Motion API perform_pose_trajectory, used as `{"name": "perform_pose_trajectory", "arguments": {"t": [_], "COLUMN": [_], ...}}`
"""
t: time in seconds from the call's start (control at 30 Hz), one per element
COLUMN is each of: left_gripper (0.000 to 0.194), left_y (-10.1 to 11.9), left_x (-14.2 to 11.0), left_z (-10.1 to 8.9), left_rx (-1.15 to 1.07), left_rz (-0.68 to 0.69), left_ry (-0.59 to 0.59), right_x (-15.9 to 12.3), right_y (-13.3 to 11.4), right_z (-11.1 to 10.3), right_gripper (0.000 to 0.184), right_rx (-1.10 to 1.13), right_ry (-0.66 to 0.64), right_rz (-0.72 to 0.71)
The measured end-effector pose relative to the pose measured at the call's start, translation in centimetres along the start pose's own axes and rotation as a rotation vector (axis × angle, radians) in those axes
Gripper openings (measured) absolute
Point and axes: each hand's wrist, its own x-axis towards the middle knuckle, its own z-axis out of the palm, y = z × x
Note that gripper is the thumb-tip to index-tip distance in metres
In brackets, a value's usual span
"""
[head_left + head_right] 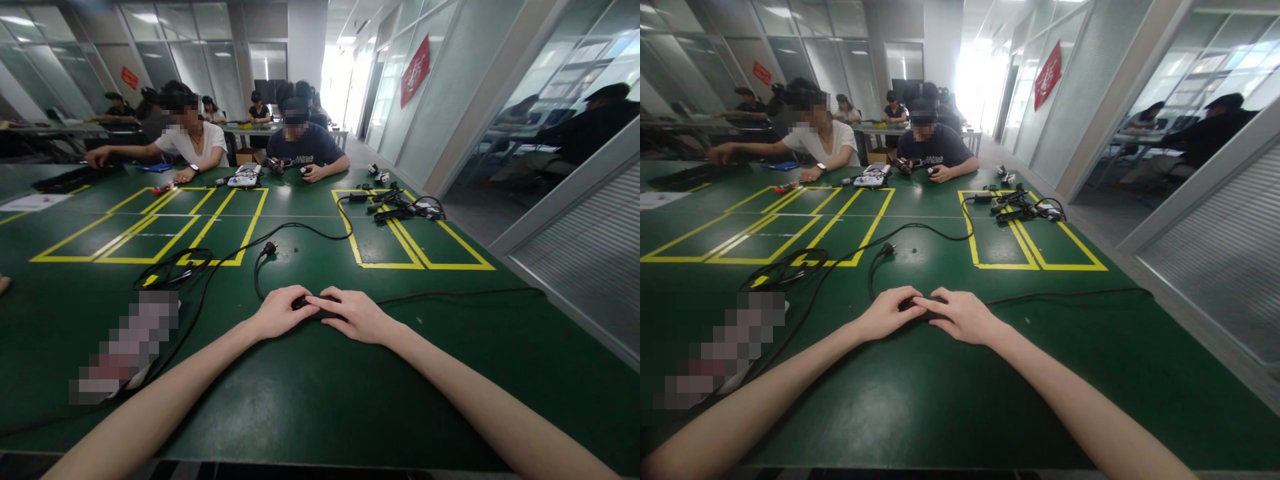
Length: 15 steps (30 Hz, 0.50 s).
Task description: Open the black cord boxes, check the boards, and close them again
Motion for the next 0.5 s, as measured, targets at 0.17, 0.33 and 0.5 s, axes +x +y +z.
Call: {"name": "perform_pose_trajectory", "arguments": {"t": [0.17,0.33,0.5], "left_gripper": [0.039,0.047,0.027], "left_y": [-0.5,-1.0,-1.5], "left_x": [-0.4,-0.6,-0.6], "left_z": [0.2,0.1,0.4], "left_rx": [0.056,0.275,0.296], "left_rz": [0.211,0.358,0.406], "left_ry": [0.185,0.431,0.269], "right_x": [-0.3,-0.9,-3.2], "right_y": [0.8,3.7,8.9], "right_z": [0.1,-1.0,-2.9], "right_gripper": [0.054,0.054,0.061], "right_rx": [0.092,0.292,0.333], "right_ry": [0.0,0.318,0.755], "right_rz": [0.095,0.251,0.506]}}
